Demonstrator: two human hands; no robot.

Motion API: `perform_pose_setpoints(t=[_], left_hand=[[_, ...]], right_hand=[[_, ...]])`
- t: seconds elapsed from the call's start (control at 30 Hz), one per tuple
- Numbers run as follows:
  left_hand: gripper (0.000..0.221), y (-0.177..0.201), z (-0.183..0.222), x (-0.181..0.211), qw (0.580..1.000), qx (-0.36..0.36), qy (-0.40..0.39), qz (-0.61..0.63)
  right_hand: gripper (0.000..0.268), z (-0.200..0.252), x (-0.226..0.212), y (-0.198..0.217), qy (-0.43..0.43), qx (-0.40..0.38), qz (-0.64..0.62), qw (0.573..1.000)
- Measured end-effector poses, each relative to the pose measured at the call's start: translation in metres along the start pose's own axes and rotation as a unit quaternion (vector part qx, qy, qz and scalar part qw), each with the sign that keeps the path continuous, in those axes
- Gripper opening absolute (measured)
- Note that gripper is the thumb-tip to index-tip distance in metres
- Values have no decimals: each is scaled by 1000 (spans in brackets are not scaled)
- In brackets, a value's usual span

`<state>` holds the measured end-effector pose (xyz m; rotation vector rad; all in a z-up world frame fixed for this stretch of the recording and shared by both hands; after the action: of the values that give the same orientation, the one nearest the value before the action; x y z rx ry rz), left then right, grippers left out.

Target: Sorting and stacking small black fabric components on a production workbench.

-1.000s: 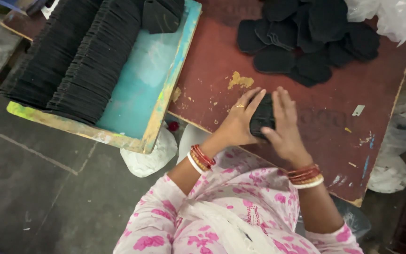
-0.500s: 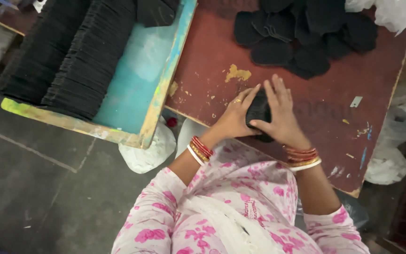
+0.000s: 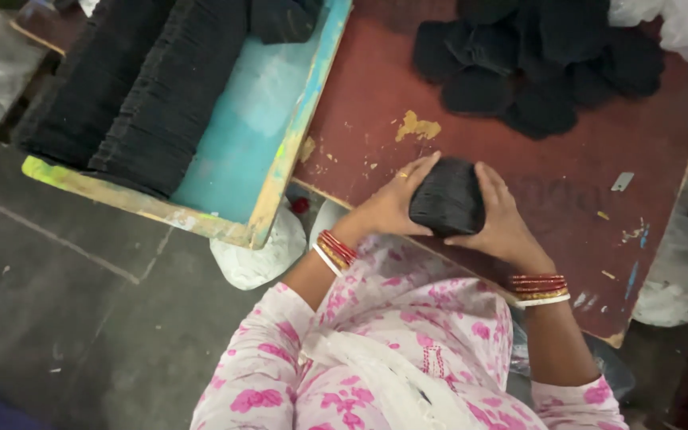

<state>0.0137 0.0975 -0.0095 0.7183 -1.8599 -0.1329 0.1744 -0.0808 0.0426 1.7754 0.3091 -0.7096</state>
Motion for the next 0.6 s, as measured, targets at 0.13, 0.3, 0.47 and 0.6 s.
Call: perform_pose_setpoints(t=[0.13,0.3,0.47,0.6], left_hand=[[139,-3,-1,-6,999,16,-45,10],[139,-11,-6,-2,997,43,34,-54],[138,3,-6,19,999,51,11,-10],[142,-3,1,-4,998,34,11,-58]], right_hand=[[141,-4,15,-22,-2,14,-11,1000],[140,-3,15,-26,32,61,13,998],[139,-4,-10,0,-1,43,76,996],[140,-6,-7,-1,15,-2,79,997]])
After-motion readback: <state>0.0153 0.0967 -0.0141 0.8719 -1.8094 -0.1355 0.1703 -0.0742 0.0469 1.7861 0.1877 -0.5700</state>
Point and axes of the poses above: each hand's wrist, its own z-axis away from the middle knuckle, its own y-axis out of the back of the hand, x = y × z, the point moved 2 cm from there along -z, towards the middle knuckle, and after that the axes turned 2 degrees about x, right-handed, at the moved point
